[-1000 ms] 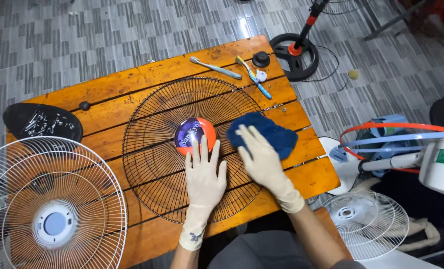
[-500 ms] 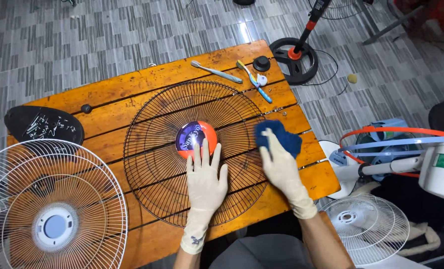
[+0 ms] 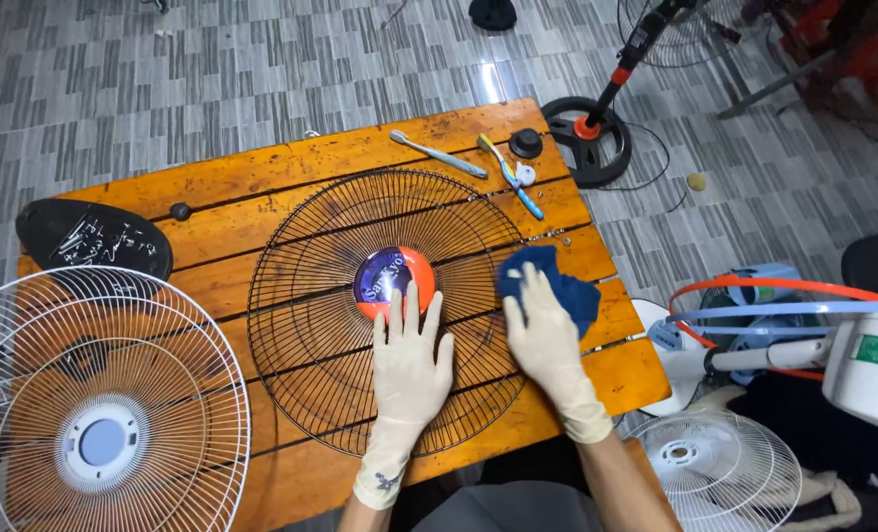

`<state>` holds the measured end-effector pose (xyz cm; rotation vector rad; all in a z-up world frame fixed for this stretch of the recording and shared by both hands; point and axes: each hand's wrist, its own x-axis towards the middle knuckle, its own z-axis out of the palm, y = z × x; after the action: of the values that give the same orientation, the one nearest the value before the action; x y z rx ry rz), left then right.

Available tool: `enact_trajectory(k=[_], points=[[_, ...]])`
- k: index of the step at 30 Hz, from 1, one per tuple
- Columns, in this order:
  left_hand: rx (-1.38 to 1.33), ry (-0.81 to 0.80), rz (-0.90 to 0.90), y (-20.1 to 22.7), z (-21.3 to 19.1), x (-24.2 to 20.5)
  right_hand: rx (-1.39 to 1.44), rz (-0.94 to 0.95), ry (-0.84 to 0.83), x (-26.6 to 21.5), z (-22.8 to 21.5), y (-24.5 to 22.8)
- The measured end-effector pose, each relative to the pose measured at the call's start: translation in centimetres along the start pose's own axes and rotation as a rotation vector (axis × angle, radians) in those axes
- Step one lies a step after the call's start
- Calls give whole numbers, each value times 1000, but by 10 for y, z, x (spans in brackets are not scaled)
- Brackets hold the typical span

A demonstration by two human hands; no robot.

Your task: Cleaning a metal fan guard using a blue cloth on a wooden table

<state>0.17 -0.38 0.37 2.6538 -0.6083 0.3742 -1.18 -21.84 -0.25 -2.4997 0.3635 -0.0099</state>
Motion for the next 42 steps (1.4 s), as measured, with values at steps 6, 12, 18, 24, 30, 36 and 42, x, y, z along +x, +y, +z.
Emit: enact_trajectory(k=[6, 12, 18, 24, 30, 36, 42], points=[[-10, -26, 3, -2, 1, -1, 18, -145, 204, -4, 3, 9], [-20, -28, -1, -2, 0, -2, -81, -372, 348, 4, 30, -13], [-22, -19, 5, -1, 0, 0, 14, -148, 232, -1, 8, -4], [-23, -13, 5, -2, 2, -1, 117, -60, 121, -3, -8, -11], [-29, 15, 8, -1, 2, -2, -55, -481, 424, -7, 32, -19], [-36, -17, -2, -2, 1, -2, 74, -75, 180, -23, -6, 11], [13, -26, 8, -2, 2, -3, -65, -333, 169, -19, 18, -36]])
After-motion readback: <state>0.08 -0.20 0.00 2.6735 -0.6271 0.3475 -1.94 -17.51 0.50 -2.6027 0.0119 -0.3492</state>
